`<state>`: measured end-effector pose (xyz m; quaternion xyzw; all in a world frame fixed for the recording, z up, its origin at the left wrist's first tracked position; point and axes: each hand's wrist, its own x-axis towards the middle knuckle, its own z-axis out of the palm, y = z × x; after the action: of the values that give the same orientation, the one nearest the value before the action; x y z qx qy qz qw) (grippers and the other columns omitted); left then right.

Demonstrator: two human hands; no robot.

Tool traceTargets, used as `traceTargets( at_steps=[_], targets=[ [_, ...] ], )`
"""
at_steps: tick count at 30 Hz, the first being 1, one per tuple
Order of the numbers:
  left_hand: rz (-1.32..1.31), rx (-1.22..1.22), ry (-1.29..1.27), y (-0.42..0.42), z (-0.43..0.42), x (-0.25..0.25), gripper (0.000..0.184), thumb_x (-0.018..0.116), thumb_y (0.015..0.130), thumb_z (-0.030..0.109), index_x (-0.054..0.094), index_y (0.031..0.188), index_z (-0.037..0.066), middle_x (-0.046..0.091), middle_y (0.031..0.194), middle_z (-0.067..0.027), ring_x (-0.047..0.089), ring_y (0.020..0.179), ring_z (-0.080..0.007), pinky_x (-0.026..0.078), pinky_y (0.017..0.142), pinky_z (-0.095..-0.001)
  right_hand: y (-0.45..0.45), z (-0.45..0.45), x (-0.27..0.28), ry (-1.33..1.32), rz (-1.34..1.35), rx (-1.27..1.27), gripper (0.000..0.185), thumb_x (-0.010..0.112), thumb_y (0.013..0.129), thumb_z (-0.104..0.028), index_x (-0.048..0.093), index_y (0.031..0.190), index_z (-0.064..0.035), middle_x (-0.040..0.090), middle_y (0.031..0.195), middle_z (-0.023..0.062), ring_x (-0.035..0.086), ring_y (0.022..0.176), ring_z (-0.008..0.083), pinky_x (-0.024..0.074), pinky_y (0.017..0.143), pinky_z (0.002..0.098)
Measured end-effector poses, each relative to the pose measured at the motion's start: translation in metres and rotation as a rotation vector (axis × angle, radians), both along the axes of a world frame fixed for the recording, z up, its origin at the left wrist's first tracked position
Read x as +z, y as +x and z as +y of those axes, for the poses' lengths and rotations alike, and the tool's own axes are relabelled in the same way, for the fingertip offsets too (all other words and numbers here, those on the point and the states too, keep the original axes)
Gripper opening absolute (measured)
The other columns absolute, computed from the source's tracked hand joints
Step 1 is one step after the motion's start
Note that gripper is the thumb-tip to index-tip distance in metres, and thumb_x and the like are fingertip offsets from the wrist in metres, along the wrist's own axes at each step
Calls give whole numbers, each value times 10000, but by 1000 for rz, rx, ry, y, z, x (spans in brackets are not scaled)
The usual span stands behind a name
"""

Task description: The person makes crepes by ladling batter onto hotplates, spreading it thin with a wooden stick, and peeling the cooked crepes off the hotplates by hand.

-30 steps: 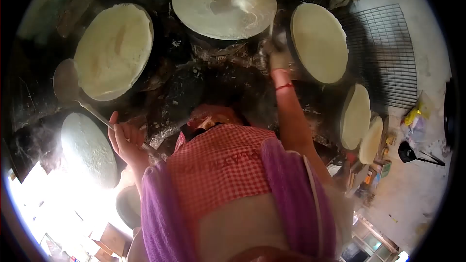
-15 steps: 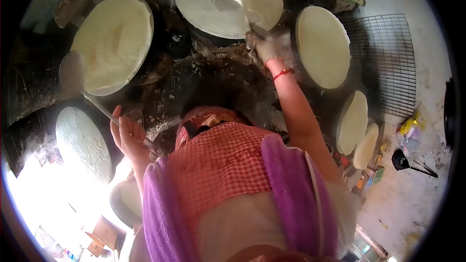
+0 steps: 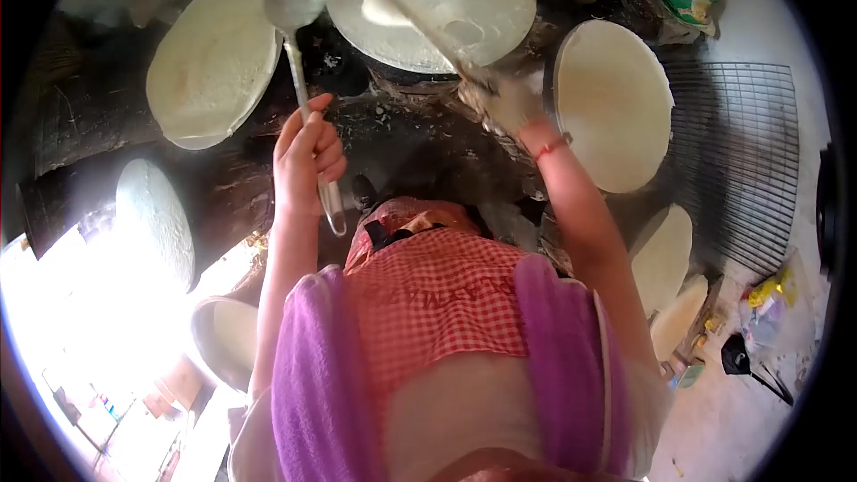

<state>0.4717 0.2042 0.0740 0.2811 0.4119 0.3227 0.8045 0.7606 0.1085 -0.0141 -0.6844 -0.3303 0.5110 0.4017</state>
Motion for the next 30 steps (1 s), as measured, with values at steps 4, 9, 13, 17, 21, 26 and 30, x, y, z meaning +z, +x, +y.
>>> traceTargets(
  at_steps=[4, 9, 13, 17, 21, 26, 30],
  targets=[
    [-90, -14, -108, 15, -10, 1, 302, 438, 993, 134, 482, 1259, -2, 318, 677, 48, 270, 489, -31, 239, 410, -184, 3, -86, -10, 15, -186, 97, 425, 611, 919, -157, 517, 1330, -102, 629, 910, 42, 559, 849, 36, 465, 684, 175],
    [-187, 21, -247, 57, -41, -6, 237, 454, 990, 120, 462, 1198, 8, 377, 756, 9, 345, 600, -75, 330, 516, -234, -33, -86, -21, 56, 162, -460, 385, 617, 913, -159, 546, 1272, -40, 646, 905, 27, 570, 731, 62, 493, 592, 215],
    [-171, 12, -277, 87, -48, 8, 182, 461, 989, 122, 446, 1127, 5, 414, 758, -8, 407, 632, -90, 392, 570, -253, -61, -18, -42, 177, 623, -263, 312, 635, 905, -219, 599, 1192, -104, 642, 789, -9, 527, 549, 54, 411, 436, 208],
    [-788, 40, -845, 64, -4, -8, 282, 415, 1003, 148, 379, 1198, -52, 416, 710, -3, 407, 532, -99, 407, 502, -242, -55, -23, 12, -94, 378, -93, 382, 681, 871, -234, 587, 1229, -141, 616, 713, -19, 513, 519, 42, 375, 417, 204],
    [-996, -183, -755, -11, 10, -2, 347, 401, 1010, 184, 371, 1269, -44, 394, 684, 10, 374, 507, -52, 312, 374, -178, -39, -59, 2, 262, 272, -424, 203, 673, 865, -180, 645, 1024, -58, 612, 688, -11, 531, 501, 59, 390, 413, 198],
    [-973, -189, -545, -77, 13, 18, 355, 384, 1022, 219, 420, 1294, -6, 319, 675, 38, 290, 488, -36, 294, 371, -182, -90, -16, 5, -14, -99, -375, 350, 714, 846, -245, 631, 1140, -73, 622, 713, -27, 510, 471, 73, 387, 407, 210],
    [-553, -146, -209, -144, 25, 45, 381, 398, 1018, 217, 402, 1333, 3, 308, 640, 49, 257, 431, -15, 241, 333, -174, -136, 29, 9, 16, 346, -236, 296, 650, 862, -45, 579, 1146, -1, 642, 956, 65, 629, 829, 175, 515, 652, 241]
  ],
)
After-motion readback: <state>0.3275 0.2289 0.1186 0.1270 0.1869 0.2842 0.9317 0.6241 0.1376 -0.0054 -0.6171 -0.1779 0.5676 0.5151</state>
